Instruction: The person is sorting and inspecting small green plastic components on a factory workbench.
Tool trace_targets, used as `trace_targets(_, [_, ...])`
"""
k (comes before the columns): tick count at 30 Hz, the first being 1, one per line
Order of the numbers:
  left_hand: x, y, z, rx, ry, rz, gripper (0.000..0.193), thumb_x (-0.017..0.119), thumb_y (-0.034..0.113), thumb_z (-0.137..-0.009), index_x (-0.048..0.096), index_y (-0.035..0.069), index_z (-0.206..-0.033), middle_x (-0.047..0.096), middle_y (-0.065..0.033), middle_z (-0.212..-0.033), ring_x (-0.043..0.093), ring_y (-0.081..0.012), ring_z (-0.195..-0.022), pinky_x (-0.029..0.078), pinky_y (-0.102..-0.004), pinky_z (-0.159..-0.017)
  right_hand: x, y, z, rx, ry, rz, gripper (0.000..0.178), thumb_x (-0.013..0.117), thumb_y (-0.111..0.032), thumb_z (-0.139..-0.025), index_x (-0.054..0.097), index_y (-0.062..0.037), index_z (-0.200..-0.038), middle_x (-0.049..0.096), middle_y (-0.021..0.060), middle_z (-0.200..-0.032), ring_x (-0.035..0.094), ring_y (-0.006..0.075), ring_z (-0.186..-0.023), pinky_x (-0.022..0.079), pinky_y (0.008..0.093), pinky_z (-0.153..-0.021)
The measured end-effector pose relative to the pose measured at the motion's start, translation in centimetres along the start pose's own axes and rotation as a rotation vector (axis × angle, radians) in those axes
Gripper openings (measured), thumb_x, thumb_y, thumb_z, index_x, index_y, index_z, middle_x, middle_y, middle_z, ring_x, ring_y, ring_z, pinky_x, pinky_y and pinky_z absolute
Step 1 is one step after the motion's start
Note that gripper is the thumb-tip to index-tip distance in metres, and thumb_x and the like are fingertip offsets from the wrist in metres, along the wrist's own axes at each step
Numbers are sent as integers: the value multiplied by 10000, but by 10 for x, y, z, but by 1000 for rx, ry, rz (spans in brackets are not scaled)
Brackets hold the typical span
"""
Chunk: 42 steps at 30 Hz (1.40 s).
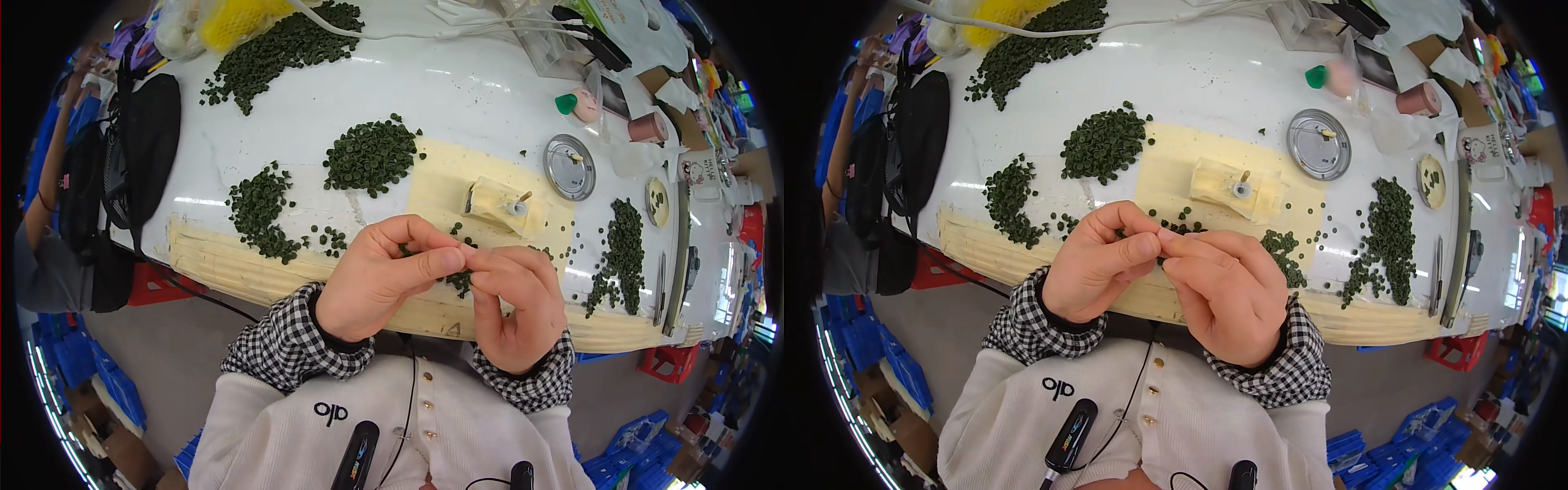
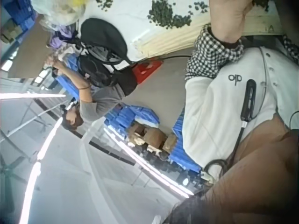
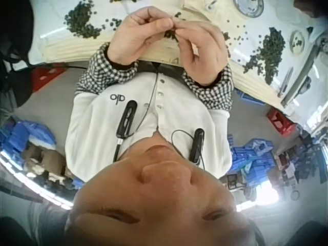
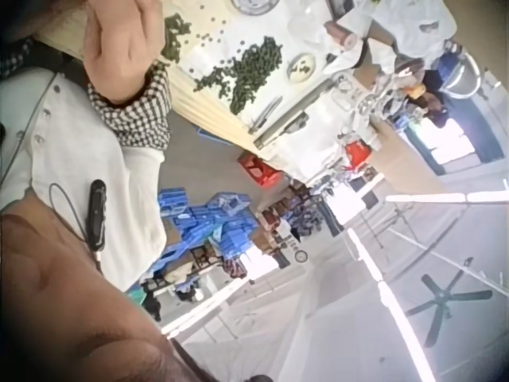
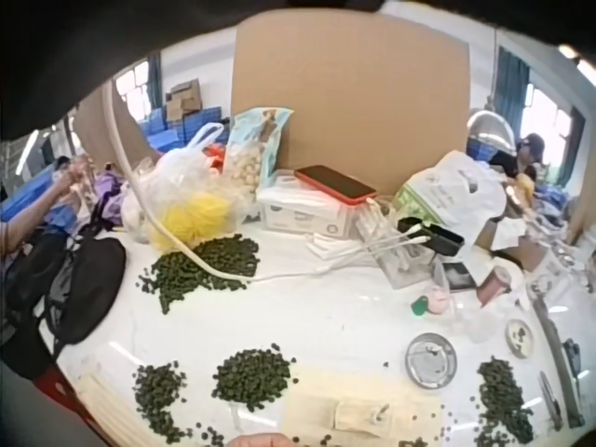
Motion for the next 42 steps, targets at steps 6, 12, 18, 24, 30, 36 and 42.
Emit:
trace_targets(6, [1,1,2,-18,37,91,88,580,94,-936,644,40,-963,673,-62,-951,399,-35,-583,344,-172,-529,2,-2,0,-28,7,-6,208,680,82,-748,588,6,-920,687,163,-979,677,281,-847,554,322,-729])
trace_targets(12, [-1,1,3,-8,25,95,140,573,90,-940,651,23,-1036,671,-50,-939,383,-21,-554,321,-164,-494,4,-2,2,-10,7,-39,197,659,93,-763,582,20,-929,682,178,-982,684,292,-863,559,323,-747])
trace_targets(18, [-2,0,3,-11,14,46,151,572,45,-928,657,3,-1045,660,-30,-888,367,-13,-534,305,-170,-481,5,-1,3,-47,4,3,201,648,98,-764,578,17,-934,678,179,-984,684,296,-875,567,326,-747])
trace_targets(24, [0,2,4,-1,-36,68,175,554,36,-934,642,-7,-1079,652,-29,-888,363,-11,-531,293,-169,-471,7,-2,9,-52,-2,8,228,637,121,-756,569,20,-948,669,197,-988,681,308,-916,575,334,-770])
trace_targets(30, [2,2,3,-45,-71,175,173,531,34,-938,581,-13,-1097,642,-65,-988,489,-45,-634,401,-172,-565,7,2,12,90,14,-149,207,618,117,-794,550,15,-960,664,206,-1008,680,302,-932,570,336,-785])
trace_targets(36, [3,2,3,-63,-94,145,174,511,48,-947,554,-8,-1107,637,-88,-998,633,-120,-892,524,-226,-772,5,0,8,69,-11,-124,197,618,97,-812,545,7,-971,663,204,-1015,674,296,-953,561,340,-804])
trace_targets(42, [4,2,3,-68,-75,148,149,513,74,-958,557,-2,-1079,640,-75,-981,624,-98,-810,521,-213,-740,4,0,8,79,-19,-145,208,620,95,-807,544,-5,-972,666,186,-1024,670,296,-964,551,348,-811])
Point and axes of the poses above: each hand's wrist, its own z-axis away from the middle knuckle, its own x-axis out of the palm, y = z × x, the point moved 3 cm from there along -z, towards the middle knuckle
